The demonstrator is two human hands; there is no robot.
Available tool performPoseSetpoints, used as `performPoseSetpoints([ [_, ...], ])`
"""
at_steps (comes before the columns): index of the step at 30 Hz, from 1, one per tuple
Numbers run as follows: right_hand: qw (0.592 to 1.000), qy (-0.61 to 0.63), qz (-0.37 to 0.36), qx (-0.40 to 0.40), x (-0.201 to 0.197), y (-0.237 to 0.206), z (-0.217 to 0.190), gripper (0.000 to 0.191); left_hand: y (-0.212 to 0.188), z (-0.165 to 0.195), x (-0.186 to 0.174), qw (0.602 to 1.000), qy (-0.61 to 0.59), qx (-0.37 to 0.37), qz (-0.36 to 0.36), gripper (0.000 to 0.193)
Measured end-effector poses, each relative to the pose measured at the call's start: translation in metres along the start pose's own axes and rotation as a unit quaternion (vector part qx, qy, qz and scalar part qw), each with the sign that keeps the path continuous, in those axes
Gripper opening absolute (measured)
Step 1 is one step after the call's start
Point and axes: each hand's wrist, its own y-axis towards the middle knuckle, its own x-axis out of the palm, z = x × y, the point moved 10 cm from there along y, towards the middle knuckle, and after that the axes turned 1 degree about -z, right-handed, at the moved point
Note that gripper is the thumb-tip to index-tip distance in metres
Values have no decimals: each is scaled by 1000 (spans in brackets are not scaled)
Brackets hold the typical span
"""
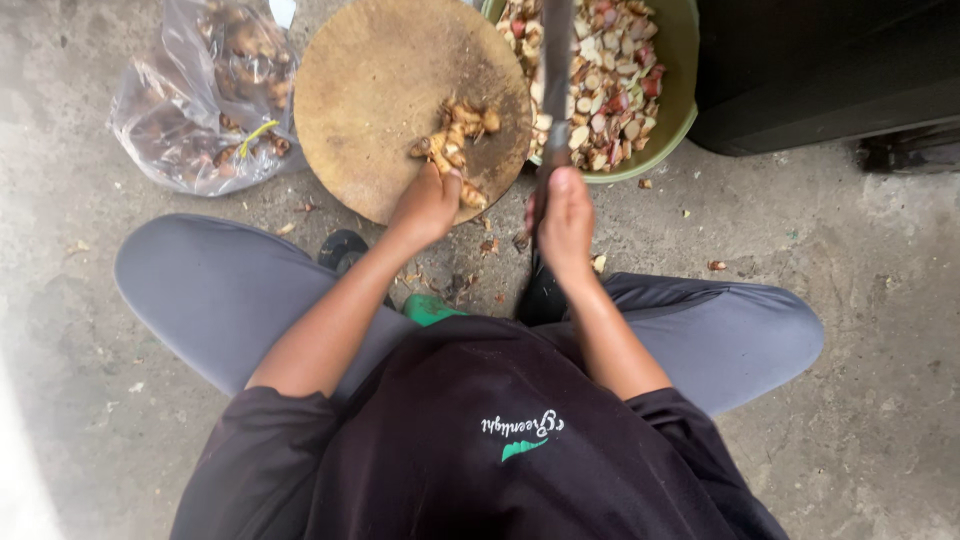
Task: The person sits on the floor and uses a knife to chop ginger-like root vegetables on a round wooden cutting board. Chopped pieces are placed into a green plastic bowl. A plastic bag of unprocessed roots and a bundle of green stalks are nearby.
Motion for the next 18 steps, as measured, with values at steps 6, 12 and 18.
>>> performPoseSetpoints([
  [6, 983, -47, -73, 159, 18, 0, 27, 50, -2, 3, -1, 999, -37, 24, 22, 48],
  [12, 958, -158, -105, 216, 22, -11, 36, 52, -25, 29, -21, 999, 27, -16, 20, 52],
  [18, 902, -429, -42, 35, 18, -11, 16, 46, -38, 97, -75, 931, 221, 157, 244, 57],
])
